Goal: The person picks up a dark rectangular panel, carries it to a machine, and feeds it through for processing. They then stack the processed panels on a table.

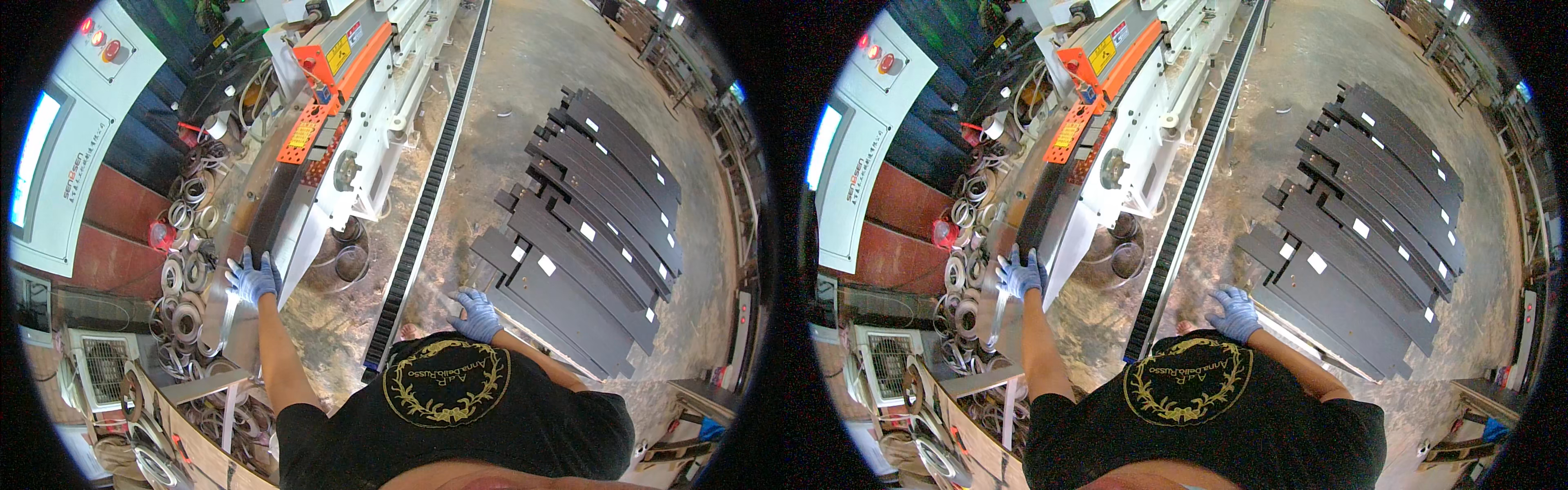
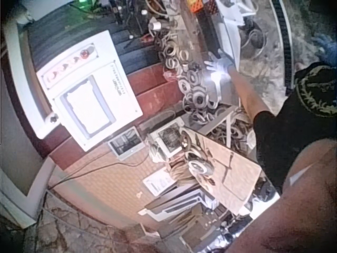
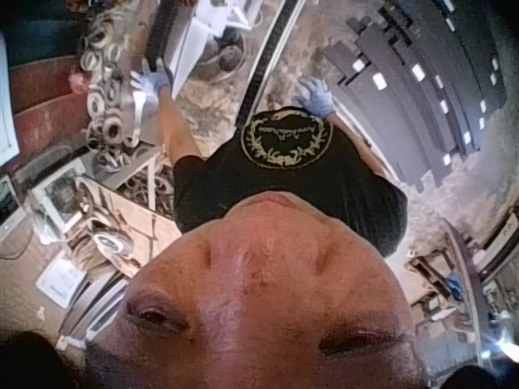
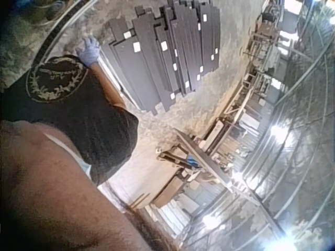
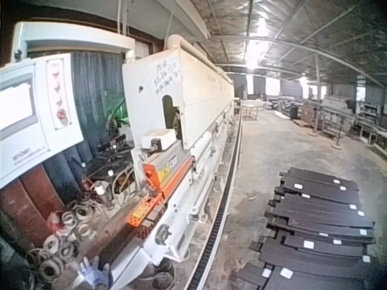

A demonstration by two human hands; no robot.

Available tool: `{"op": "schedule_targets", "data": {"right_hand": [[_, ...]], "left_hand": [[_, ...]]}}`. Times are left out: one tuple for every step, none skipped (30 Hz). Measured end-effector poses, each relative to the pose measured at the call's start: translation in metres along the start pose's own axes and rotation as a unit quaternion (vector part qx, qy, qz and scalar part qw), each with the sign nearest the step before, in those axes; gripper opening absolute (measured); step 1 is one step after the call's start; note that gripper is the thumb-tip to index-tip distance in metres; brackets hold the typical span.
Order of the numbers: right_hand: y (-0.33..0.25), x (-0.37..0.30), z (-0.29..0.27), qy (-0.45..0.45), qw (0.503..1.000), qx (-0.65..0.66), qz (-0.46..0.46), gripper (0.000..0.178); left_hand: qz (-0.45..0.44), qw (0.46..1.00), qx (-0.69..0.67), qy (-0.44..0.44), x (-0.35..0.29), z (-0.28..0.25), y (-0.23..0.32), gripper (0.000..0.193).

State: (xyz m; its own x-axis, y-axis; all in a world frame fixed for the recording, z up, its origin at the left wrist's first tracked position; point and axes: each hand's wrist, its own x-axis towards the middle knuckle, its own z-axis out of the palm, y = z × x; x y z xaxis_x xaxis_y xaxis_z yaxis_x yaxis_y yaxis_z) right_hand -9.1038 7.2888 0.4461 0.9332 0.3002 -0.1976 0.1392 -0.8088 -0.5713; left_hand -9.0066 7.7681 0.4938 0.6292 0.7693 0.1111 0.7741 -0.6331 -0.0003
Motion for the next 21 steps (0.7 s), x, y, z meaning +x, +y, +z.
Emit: {"op": "schedule_targets", "data": {"right_hand": [[0.001,0.001,0.001,0.0,1.0,-0.002,-0.001,0.058],[0.002,0.001,0.002,0.0,1.0,-0.004,-0.001,0.058],[0.001,0.002,0.001,0.003,1.0,-0.004,-0.002,0.058],[0.0,0.002,0.0,0.005,1.0,-0.005,-0.003,0.058],[-0.001,0.003,-0.001,0.008,1.0,-0.005,-0.005,0.058],[0.0,0.004,0.0,0.009,1.0,-0.006,-0.007,0.058],[0.001,0.004,0.001,0.009,1.0,-0.006,-0.009,0.058],[0.002,0.005,0.001,0.01,1.0,-0.007,-0.011,0.058],[0.002,0.006,0.001,0.007,1.0,-0.009,-0.01,0.058],[0.001,0.007,0.001,0.005,1.0,-0.011,-0.008,0.057],[0.001,0.007,0.001,0.003,1.0,-0.014,-0.006,0.057],[0.001,0.006,0.001,0.0,1.0,-0.004,0.002,0.057],[0.001,0.006,0.0,-0.002,1.0,0.005,0.01,0.057],[0.0,0.006,0.0,-0.003,1.0,0.015,0.02,0.057],[0.001,0.003,0.001,0.0,1.0,0.01,0.02,0.057],[0.002,0.003,0.001,0.004,1.0,0.005,0.022,0.056],[0.002,0.005,0.0,0.009,1.0,0.0,0.025,0.056],[-0.003,0.001,-0.006,0.003,0.999,0.009,0.052,0.055],[-0.003,0.0,-0.012,-0.018,0.998,0.009,0.062,0.056],[0.0,-0.003,-0.011,-0.02,0.997,0.009,0.08,0.058],[0.006,-0.007,-0.011,-0.018,0.995,0.006,0.102,0.06]], "left_hand": [[-0.002,1.0,0.0,-0.001,0.0,-0.001,0.0,0.062],[-0.003,1.0,0.001,-0.004,0.0,-0.001,0.001,0.062],[-0.004,1.0,0.001,-0.007,0.0,-0.001,0.001,0.062],[-0.005,1.0,0.002,-0.01,0.001,-0.001,0.001,0.062],[-0.006,1.0,0.003,-0.011,0.001,-0.002,0.001,0.062],[-0.007,1.0,0.003,-0.013,0.0,-0.003,0.002,0.062],[-0.008,1.0,0.003,-0.014,0.0,-0.004,0.003,0.062],[-0.009,1.0,0.003,-0.014,-0.001,-0.005,0.003,0.062],[-0.009,1.0,0.003,-0.014,-0.001,-0.007,0.004,0.062],[-0.01,1.0,0.003,-0.014,-0.001,-0.007,0.004,0.062],[-0.009,1.0,0.004,-0.012,0.0,-0.007,0.005,0.061],[-0.006,1.0,0.006,-0.011,0.001,-0.005,0.006,0.061],[-0.002,1.0,0.008,-0.01,0.002,-0.005,0.008,0.061],[-0.004,1.0,0.009,-0.005,0.004,-0.005,0.011,0.061],[-0.002,1.0,0.013,-0.004,0.004,-0.003,0.015,0.061],[0.003,1.0,0.017,-0.003,0.005,-0.001,0.02,0.061],[0.002,1.0,0.027,0.01,0.009,0.004,0.023,0.06],[-0.003,0.999,0.033,0.011,0.012,0.005,0.032,0.06],[-0.005,0.999,0.039,0.012,0.015,0.007,0.041,0.059],[-0.012,0.999,0.047,0.009,0.021,0.011,0.049,0.059],[-0.009,0.999,0.038,0.013,0.021,0.011,0.064,0.06]]}}
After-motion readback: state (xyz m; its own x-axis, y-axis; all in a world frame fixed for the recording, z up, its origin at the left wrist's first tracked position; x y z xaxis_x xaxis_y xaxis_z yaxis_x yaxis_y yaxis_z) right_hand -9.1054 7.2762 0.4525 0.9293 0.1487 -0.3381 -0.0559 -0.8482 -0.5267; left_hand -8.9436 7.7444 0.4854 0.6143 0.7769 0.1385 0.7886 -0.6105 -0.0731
